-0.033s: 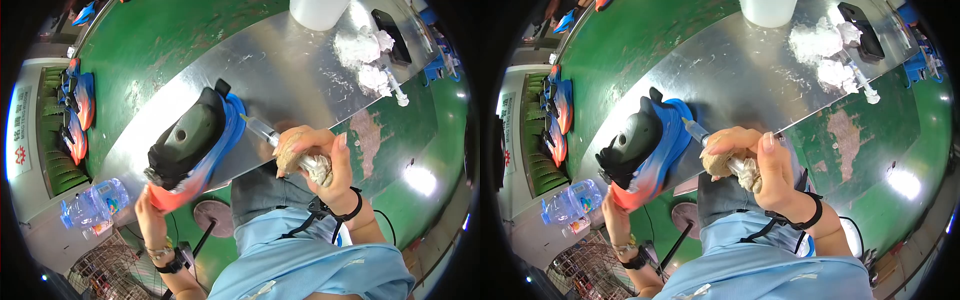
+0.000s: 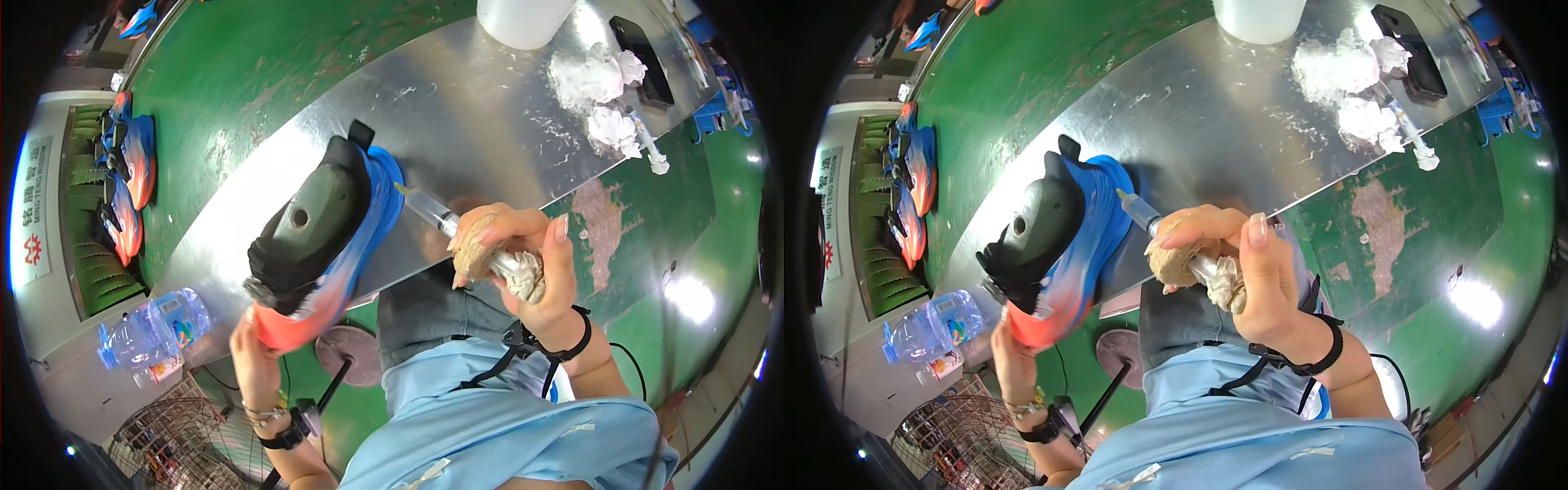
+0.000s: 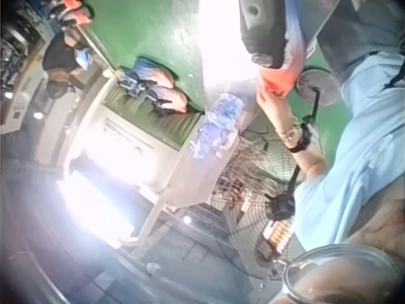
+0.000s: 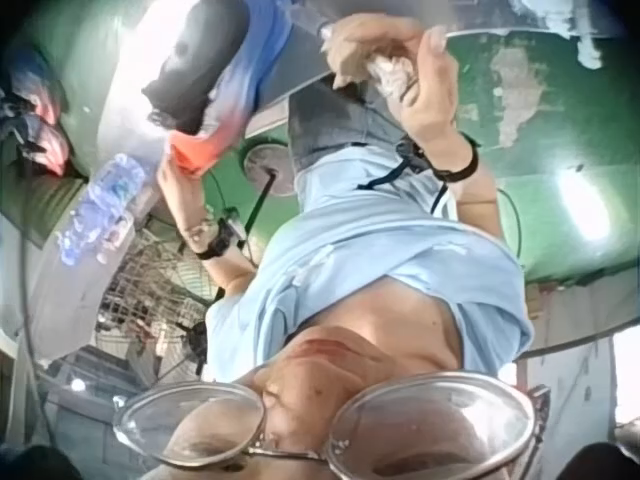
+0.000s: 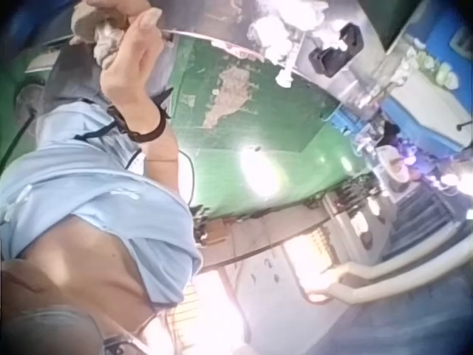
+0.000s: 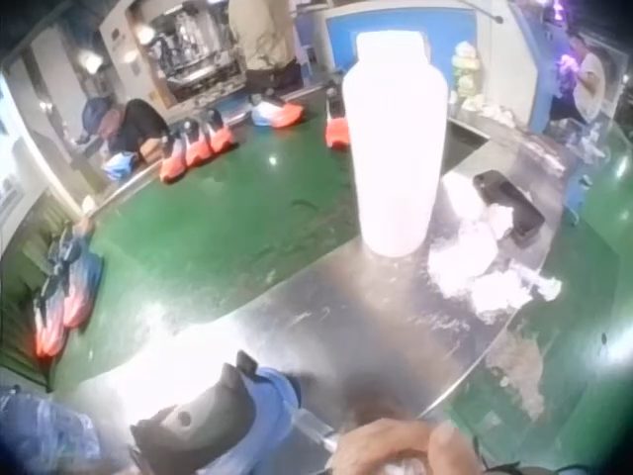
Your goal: Injecting liquid using a syringe into the soles or sides of athletic shoes on a production line.
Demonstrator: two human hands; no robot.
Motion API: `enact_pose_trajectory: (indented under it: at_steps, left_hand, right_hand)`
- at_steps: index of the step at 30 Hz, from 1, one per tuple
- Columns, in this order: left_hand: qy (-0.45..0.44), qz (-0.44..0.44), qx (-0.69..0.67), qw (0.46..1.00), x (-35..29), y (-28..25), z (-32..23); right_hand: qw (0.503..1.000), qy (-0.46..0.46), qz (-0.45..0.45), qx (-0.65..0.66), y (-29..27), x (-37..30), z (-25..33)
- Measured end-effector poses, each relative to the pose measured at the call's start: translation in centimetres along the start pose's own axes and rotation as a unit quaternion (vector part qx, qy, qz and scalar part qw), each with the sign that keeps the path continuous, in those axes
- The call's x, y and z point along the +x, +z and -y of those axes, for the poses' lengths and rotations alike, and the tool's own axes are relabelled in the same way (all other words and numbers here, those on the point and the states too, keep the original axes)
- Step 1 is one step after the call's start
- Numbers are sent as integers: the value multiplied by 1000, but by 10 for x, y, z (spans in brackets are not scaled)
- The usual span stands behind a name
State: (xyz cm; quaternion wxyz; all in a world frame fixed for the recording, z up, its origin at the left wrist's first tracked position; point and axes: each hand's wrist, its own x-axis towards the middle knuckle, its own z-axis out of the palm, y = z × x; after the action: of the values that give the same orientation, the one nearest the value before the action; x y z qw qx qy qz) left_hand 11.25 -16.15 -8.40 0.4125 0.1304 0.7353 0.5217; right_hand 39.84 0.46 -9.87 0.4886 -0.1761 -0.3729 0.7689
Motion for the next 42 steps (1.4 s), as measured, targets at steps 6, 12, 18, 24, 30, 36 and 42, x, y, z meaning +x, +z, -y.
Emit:
enact_pose_trajectory:
  at_steps: [6,12,18,24,30,36,42]
  left_hand:
    - [-80,184,-87,976,-38,28,35]
    - [-126,243,-114,955,-40,61,46]
    - [-120,313,-148,931,-36,72,53]
    - [-124,323,-220,912,-37,81,57]
    - [-176,379,-308,855,-34,99,72]
    - [-208,436,-390,784,-33,155,63]
    - [-172,461,-432,755,-18,194,65]
  right_hand:
    - [999,12,-33,5,7,-8,-9]
    - [998,32,-45,-31,15,-20,0]
    - [992,71,-54,-92,30,-26,17]
    - [988,151,-24,-30,31,-38,41]
    - [981,105,-29,-161,39,-59,64]
    - [976,25,-20,-214,48,-62,92]
    - [983,-25,-144,-114,54,-72,97]
